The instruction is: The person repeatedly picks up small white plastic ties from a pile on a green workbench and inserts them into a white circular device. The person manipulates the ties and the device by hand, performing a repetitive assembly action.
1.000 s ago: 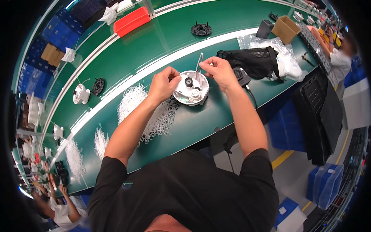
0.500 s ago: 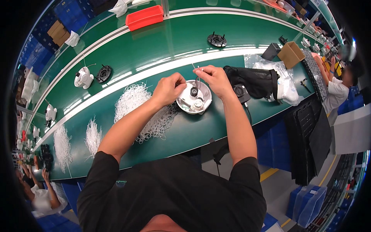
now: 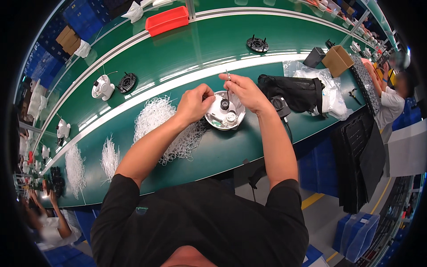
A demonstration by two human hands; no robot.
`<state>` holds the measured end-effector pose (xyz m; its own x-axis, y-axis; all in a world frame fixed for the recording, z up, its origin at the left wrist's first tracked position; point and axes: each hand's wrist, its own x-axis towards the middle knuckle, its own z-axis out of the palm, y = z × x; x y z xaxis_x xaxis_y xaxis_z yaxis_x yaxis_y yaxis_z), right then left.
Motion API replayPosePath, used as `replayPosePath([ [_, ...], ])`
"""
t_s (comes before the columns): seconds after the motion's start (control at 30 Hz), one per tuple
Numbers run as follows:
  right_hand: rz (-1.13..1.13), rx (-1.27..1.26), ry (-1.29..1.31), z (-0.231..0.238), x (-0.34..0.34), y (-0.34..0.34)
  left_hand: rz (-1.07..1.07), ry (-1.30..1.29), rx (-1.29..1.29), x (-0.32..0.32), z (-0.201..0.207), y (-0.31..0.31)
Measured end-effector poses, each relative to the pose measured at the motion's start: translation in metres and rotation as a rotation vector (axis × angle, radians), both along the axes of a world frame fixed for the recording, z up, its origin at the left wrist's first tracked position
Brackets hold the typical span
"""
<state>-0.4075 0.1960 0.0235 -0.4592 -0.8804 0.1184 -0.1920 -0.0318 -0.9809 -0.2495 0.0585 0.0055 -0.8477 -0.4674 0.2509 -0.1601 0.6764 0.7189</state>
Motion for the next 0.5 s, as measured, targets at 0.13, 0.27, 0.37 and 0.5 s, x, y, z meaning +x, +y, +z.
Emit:
replayPosePath([
  [0.13, -0.042, 0.062, -0.036, 0.001, -0.004, -0.002, -0.047, 0.114, 0.013, -0.001, -0.001, -0.005],
  [0.27, -0.070, 0.028, 0.019, -0.002, 0.001, -0.005, -0.030, 0.222, 0.424, -0.011, 0.008, -0.028],
  [0.37, -0.047, 0.036, 0.036, 0.001, 0.003, -0.008, -0.056, 0.298, 0.690, -0.016, 0.023, -0.033],
  [0.5, -0.052, 0.052, 0.095, 0.000, 0.008, -0.011, -0.134, 0.389, 0.822, -0.021, 0.024, -0.034],
])
